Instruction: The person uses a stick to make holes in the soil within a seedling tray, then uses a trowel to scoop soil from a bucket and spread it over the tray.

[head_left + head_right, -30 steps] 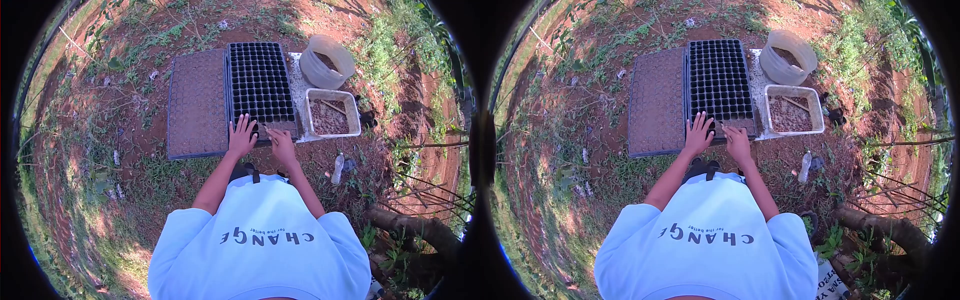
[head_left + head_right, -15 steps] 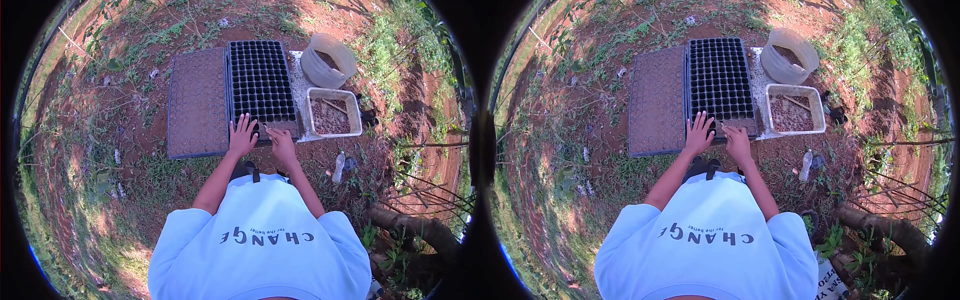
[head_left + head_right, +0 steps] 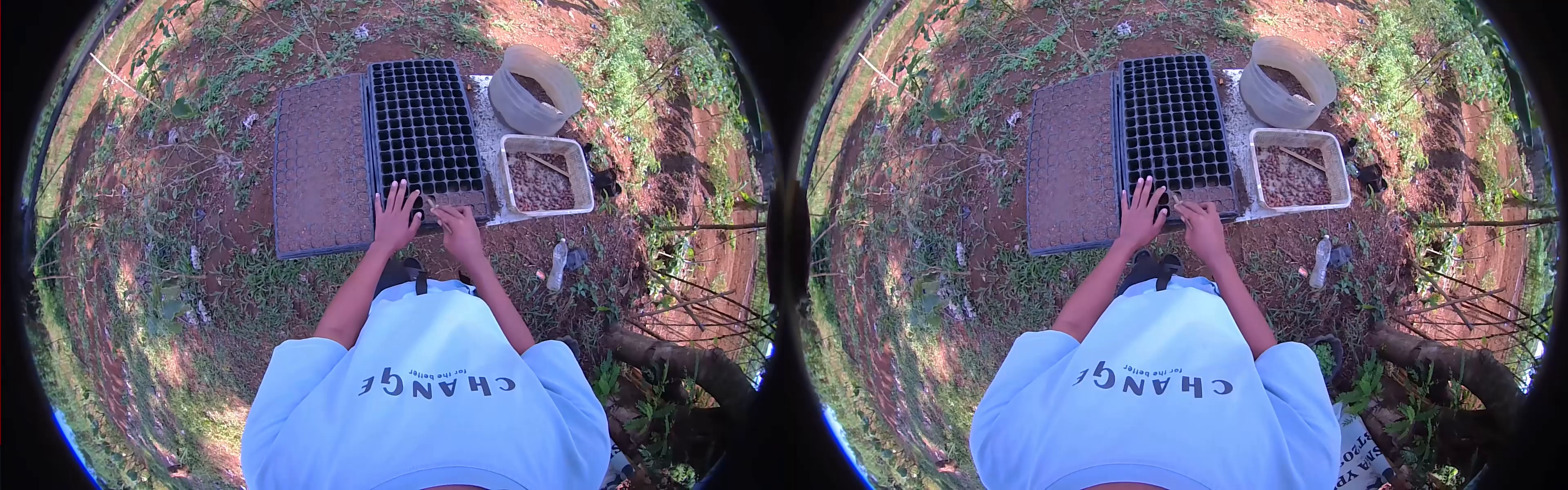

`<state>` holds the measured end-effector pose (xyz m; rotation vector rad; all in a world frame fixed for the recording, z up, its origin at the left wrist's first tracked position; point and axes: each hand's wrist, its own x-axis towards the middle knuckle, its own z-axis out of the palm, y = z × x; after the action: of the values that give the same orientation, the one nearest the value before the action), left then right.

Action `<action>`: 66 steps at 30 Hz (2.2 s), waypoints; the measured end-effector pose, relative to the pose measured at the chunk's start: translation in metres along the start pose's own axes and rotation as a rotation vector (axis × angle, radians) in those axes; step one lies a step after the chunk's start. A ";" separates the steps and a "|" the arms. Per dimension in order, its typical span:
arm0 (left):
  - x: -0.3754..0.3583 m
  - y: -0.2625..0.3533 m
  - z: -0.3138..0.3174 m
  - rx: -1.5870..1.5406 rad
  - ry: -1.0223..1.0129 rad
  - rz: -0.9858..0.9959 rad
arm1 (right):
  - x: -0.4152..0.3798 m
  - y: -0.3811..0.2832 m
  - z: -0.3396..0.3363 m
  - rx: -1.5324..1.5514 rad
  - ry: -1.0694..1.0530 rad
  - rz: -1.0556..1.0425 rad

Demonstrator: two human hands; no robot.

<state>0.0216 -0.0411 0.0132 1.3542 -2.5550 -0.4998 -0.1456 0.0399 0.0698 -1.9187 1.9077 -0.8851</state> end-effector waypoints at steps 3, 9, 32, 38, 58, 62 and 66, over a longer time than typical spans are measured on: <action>-0.001 -0.001 -0.001 0.001 -0.011 -0.002 | 0.001 -0.002 -0.001 0.003 0.005 -0.002; 0.000 -0.001 0.000 0.017 -0.009 0.004 | -0.002 0.000 0.000 -0.005 0.007 -0.014; 0.000 0.000 0.000 0.003 -0.003 0.000 | -0.001 -0.002 0.004 -0.003 -0.006 -0.022; 0.000 -0.002 0.002 0.008 0.006 0.007 | 0.002 -0.003 0.004 0.004 -0.005 -0.038; 0.000 -0.001 0.001 0.036 -0.002 0.005 | 0.008 0.000 0.000 0.021 0.090 0.000; 0.000 -0.001 0.001 0.036 0.007 0.010 | 0.006 0.001 0.001 0.040 0.098 0.021; 0.000 -0.001 0.001 0.031 0.010 0.013 | 0.007 0.000 0.002 0.041 0.077 0.038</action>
<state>0.0218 -0.0413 0.0122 1.3459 -2.5724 -0.4511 -0.1449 0.0330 0.0701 -1.8446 1.9466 -0.9917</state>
